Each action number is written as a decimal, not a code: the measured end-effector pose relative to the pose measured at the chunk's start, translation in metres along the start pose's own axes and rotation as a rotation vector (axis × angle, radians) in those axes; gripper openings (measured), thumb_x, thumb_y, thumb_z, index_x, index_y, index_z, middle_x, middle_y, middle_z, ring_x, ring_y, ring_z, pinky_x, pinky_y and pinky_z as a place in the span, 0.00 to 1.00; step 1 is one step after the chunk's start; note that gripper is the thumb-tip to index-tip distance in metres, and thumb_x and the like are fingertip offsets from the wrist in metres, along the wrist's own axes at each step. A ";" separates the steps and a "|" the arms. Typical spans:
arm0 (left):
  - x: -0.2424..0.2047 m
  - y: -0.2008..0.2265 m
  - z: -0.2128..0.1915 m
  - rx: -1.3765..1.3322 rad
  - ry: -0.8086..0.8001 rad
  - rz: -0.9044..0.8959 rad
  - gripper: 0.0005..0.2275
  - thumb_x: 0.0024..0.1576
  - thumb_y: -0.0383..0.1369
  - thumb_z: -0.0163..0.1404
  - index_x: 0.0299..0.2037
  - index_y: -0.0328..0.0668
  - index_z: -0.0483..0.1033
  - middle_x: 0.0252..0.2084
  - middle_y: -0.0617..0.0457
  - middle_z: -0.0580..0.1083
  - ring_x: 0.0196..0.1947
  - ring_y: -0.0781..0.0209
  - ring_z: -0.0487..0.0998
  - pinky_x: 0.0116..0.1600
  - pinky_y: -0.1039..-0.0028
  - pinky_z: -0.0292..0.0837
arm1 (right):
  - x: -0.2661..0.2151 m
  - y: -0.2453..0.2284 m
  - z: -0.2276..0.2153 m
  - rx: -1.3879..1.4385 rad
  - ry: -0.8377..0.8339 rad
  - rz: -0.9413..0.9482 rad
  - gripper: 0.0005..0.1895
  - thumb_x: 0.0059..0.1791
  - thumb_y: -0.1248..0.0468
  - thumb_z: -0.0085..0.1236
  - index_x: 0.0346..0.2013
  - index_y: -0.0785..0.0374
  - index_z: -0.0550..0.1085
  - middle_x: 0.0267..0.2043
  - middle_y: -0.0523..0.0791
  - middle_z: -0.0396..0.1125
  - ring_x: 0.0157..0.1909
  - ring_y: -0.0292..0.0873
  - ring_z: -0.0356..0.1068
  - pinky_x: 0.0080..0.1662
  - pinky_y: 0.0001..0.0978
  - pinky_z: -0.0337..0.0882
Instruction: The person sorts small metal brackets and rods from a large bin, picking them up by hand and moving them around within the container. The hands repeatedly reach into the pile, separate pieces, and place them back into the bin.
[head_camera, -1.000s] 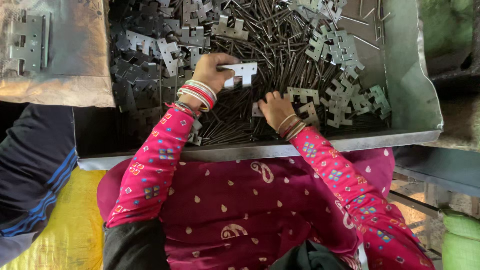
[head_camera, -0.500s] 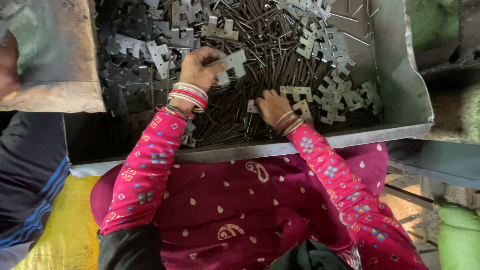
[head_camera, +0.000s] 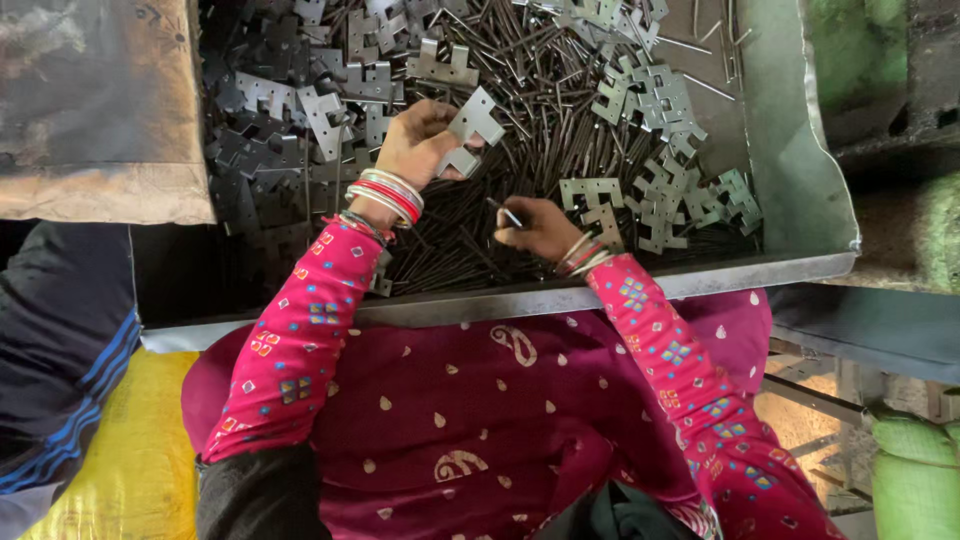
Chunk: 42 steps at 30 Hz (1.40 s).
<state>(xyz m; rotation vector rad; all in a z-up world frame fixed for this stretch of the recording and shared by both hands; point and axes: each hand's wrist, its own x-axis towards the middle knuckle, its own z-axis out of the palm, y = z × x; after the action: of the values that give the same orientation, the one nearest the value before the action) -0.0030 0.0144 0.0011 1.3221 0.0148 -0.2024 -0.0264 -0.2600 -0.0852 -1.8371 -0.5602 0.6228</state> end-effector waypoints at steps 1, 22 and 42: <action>-0.001 0.001 -0.001 -0.034 -0.002 -0.022 0.11 0.56 0.27 0.51 0.48 0.33 0.72 0.42 0.44 0.82 0.38 0.60 0.85 0.34 0.69 0.86 | -0.004 -0.007 -0.003 0.052 0.030 0.074 0.15 0.47 0.64 0.66 0.46 0.61 0.74 0.35 0.41 0.71 0.34 0.40 0.72 0.39 0.33 0.76; -0.062 -0.057 0.091 0.879 0.042 0.148 0.20 0.53 0.32 0.54 0.56 0.37 0.71 0.35 0.32 0.78 0.37 0.31 0.80 0.44 0.50 0.76 | -0.027 -0.054 0.033 0.572 0.503 0.084 0.31 0.60 0.46 0.50 0.69 0.65 0.66 0.71 0.50 0.63 0.68 0.38 0.65 0.66 0.31 0.64; -0.077 0.072 -0.291 2.011 1.367 0.111 0.14 0.47 0.36 0.57 0.44 0.50 0.82 0.22 0.53 0.76 0.24 0.53 0.79 0.32 0.57 0.72 | -0.021 0.031 -0.047 -1.237 0.332 0.183 0.15 0.39 0.58 0.67 0.38 0.58 0.78 0.39 0.51 0.72 0.45 0.58 0.71 0.49 0.59 0.67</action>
<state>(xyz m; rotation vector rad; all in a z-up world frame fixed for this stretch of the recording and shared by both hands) -0.0375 0.3222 0.0075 3.1546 1.1479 1.1556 -0.0089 -0.3167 -0.0975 -3.0942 -0.5984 -0.0016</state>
